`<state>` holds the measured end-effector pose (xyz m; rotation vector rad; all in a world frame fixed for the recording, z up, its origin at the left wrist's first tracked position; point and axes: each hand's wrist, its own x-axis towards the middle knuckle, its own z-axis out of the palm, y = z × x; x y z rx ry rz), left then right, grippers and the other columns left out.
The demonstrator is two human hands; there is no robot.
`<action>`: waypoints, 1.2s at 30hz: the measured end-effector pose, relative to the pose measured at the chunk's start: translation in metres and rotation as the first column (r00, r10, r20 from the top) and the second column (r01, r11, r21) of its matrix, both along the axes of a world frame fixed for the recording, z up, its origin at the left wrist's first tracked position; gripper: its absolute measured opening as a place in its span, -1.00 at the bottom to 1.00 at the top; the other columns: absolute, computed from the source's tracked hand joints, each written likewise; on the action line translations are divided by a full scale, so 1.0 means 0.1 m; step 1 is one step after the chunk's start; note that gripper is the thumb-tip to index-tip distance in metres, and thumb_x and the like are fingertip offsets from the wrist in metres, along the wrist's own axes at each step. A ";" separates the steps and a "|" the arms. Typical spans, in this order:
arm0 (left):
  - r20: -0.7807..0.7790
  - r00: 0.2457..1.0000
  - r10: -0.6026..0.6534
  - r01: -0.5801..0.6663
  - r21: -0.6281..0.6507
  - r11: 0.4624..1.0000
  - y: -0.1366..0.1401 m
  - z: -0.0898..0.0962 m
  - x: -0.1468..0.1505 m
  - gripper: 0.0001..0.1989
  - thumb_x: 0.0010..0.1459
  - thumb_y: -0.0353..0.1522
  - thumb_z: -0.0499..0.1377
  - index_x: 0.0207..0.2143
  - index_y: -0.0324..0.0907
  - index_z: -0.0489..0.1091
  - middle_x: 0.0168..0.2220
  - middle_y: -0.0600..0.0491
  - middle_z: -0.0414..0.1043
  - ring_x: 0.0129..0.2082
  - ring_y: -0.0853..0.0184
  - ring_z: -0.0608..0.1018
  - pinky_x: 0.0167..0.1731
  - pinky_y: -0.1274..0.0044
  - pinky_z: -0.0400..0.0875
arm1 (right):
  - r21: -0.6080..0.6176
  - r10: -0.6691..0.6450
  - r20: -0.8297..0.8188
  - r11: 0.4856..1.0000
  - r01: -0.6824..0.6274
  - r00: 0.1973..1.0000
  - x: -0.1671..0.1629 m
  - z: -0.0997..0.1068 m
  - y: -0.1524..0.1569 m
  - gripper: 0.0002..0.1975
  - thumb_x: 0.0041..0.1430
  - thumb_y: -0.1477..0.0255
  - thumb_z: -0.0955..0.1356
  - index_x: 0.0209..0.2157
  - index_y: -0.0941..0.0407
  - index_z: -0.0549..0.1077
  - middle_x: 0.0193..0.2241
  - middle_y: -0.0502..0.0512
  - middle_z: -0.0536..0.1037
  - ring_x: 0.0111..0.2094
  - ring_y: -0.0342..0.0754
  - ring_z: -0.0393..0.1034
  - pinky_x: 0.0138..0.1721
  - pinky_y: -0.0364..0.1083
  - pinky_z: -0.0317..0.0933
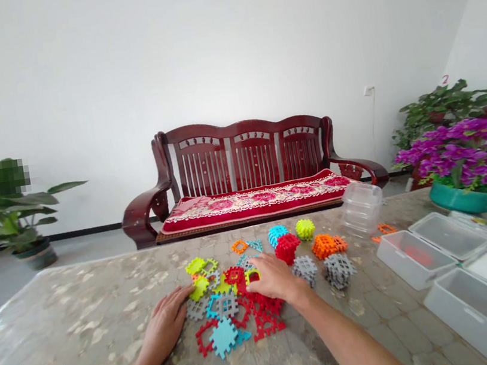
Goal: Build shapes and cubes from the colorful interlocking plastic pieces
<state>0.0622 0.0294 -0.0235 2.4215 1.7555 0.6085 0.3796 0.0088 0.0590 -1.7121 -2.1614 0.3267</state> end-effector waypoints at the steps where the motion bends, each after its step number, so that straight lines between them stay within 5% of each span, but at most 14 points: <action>1: 0.006 1.000 0.000 0.000 0.006 1.000 0.00 0.00 0.00 -0.51 0.20 -0.45 -0.04 0.11 0.03 0.41 0.16 0.11 0.44 0.23 0.25 0.39 0.23 0.28 0.24 | -0.011 0.018 0.033 1.000 -0.017 0.999 -0.06 -0.04 -0.03 -0.43 -0.09 0.24 0.49 0.02 0.06 0.49 0.00 0.18 0.53 0.04 0.18 0.39 0.03 0.04 0.25; 14: 0.012 1.000 0.005 -0.006 0.009 1.000 -0.02 0.01 0.02 -0.52 0.21 -0.46 -0.04 0.10 0.04 0.41 0.14 0.11 0.46 0.22 0.25 0.40 0.23 0.28 0.22 | -0.031 0.006 0.061 1.000 -0.004 0.998 -0.11 -0.16 -0.02 -0.57 -0.04 0.48 0.40 -0.06 0.02 0.52 -0.07 0.10 0.54 -0.02 0.07 0.42 -0.01 -0.05 0.24; 22: -0.004 1.000 0.007 -0.007 0.000 1.000 -0.02 0.03 0.03 -0.52 0.21 -0.46 -0.04 0.11 0.04 0.41 0.15 0.11 0.45 0.23 0.25 0.39 0.23 0.28 0.22 | 0.040 -0.159 0.119 0.987 0.155 0.980 -0.27 -0.03 -0.16 -0.64 0.09 0.19 0.39 -0.11 0.08 0.49 -0.12 0.21 0.53 -0.03 0.16 0.41 -0.03 0.03 0.25; 31: -0.027 1.000 -0.011 0.011 -0.011 1.000 0.00 0.00 0.01 -0.51 0.21 -0.47 -0.05 0.13 0.01 0.39 0.17 0.12 0.43 0.24 0.24 0.37 0.23 0.27 0.22 | 0.041 -0.172 0.232 0.985 0.167 0.957 -0.38 -0.15 -0.15 -0.61 0.10 0.43 0.35 0.01 0.07 0.42 -0.02 0.21 0.47 -0.05 0.13 0.43 -0.09 0.01 0.27; 36: -0.026 1.000 -0.006 0.006 0.009 1.000 0.01 -0.01 0.00 -0.51 0.21 -0.46 -0.04 0.12 0.03 0.39 0.16 0.13 0.44 0.23 0.25 0.38 0.23 0.28 0.23 | 0.043 -0.209 0.219 0.978 0.205 0.953 -0.39 -0.12 -0.16 -0.61 0.13 0.24 0.36 -0.02 0.07 0.43 -0.05 0.21 0.48 -0.03 0.16 0.41 -0.06 0.04 0.25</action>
